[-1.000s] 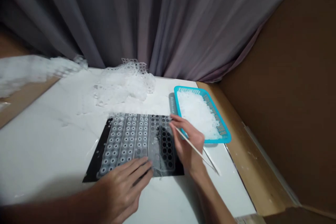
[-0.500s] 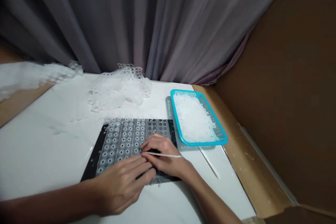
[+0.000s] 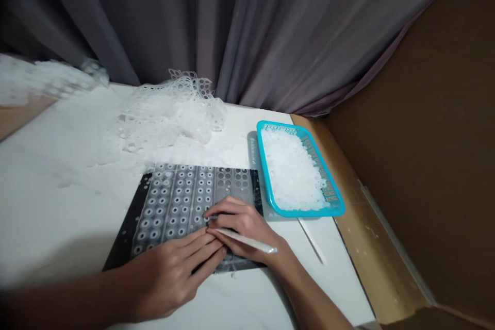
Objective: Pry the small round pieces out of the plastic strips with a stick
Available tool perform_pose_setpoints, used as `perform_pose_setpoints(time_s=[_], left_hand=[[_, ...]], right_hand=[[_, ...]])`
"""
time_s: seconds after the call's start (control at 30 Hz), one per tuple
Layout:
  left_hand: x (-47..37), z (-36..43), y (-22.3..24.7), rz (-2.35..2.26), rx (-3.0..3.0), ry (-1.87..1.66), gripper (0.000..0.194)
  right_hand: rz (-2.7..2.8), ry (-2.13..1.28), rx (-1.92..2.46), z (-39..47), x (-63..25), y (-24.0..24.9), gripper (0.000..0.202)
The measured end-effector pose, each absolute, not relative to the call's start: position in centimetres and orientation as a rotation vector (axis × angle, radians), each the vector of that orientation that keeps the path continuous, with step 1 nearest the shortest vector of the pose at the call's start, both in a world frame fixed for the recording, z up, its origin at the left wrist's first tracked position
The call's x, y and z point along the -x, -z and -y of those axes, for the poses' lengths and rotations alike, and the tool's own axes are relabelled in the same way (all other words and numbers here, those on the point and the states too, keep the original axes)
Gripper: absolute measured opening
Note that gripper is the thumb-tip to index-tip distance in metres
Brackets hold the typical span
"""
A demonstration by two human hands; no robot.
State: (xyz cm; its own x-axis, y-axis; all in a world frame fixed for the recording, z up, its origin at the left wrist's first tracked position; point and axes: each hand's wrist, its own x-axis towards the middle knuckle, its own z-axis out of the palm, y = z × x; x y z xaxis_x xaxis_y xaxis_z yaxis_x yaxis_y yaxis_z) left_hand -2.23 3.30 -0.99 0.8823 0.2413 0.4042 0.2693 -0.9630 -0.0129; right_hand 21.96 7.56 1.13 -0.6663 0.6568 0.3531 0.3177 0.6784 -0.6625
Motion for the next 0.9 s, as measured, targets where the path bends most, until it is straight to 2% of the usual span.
perform_pose_setpoints(time_s=[0.23,0.5,0.67,0.77,0.9], left_hand=[[1.9,-3.2,1.0,0.413,2.949,0.646,0.047],[1.7,-3.1,1.0,0.418,2.941,0.651,0.041],[1.9,-3.1,1.1,0.412,2.982,0.621,0.035],[2.1,-3.1,1.2,0.396,2.999,0.609,0.043],[2.3,-3.2,1.5,0.382,3.006,0.554,0.057]], right_hand=[[2.355,-0.650,0.711,-7.6,-22.1,-0.7,0.010],[2.525,-0.114,0.636,-6.2,-22.0,-0.2,0.016],[2.541,0.035,0.677,-5.5,-21.5,-0.2,0.019],[2.450,-0.032,0.724,-5.8,-21.4,0.8,0.021],[2.113,-0.408,0.977,-6.7,-21.3,1.5,0.018]])
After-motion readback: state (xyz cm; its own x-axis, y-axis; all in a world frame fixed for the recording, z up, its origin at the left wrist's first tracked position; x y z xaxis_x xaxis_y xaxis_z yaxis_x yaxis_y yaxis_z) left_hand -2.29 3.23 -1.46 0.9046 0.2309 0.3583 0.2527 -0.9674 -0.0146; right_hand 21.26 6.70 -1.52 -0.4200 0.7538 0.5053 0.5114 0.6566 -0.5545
